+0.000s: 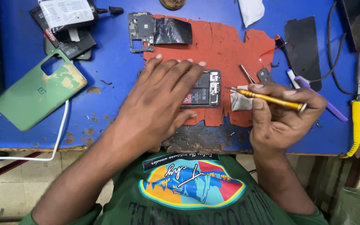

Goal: The person disassembles a smartphone, removes the battery and internal components, and uses a screwdriver to adjust parts on the motherboard. They then reassemble the phone by placing the back cover and securing it.

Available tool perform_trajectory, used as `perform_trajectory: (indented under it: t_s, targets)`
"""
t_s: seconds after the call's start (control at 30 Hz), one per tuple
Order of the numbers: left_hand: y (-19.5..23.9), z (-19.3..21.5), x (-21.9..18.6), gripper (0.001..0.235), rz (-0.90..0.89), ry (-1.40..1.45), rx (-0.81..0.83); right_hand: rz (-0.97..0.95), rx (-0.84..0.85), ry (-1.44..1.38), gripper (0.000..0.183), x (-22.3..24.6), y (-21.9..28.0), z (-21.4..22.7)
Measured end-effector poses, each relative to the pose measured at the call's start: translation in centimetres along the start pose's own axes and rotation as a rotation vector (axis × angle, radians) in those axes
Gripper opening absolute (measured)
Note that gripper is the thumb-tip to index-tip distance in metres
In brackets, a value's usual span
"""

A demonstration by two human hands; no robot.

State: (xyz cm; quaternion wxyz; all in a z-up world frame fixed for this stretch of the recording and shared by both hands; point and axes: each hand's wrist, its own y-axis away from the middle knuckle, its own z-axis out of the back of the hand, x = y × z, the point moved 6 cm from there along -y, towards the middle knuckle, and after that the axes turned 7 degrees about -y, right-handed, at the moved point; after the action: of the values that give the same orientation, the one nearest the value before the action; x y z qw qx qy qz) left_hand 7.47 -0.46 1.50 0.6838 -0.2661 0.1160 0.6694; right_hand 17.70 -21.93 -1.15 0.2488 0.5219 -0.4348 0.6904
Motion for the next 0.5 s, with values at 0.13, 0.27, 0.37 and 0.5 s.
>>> perform_trajectory:
  t_s: [0.13,0.27,0.37,0.5]
  targets:
    - [-0.8,0.4,-0.4,0.078,-0.055,0.003,0.013,-0.034,0.038,0.012,0.044,0.7,-1.1,0.6]
    - [-0.5,0.6,0.1,0.079,-0.041,0.023,0.028,-0.061,0.093,0.011,0.048,1.7,-2.0,0.7]
    - [0.0,0.5,0.4,0.080,0.001,0.031,0.014,-0.002,0.173,0.063,0.049,1.7,-2.2,-0.9]
    - [0.5,0.0,1.2,0.087,0.053,0.072,0.031,0.049,0.297,0.068,0.053,0.8,-1.5,-2.7]
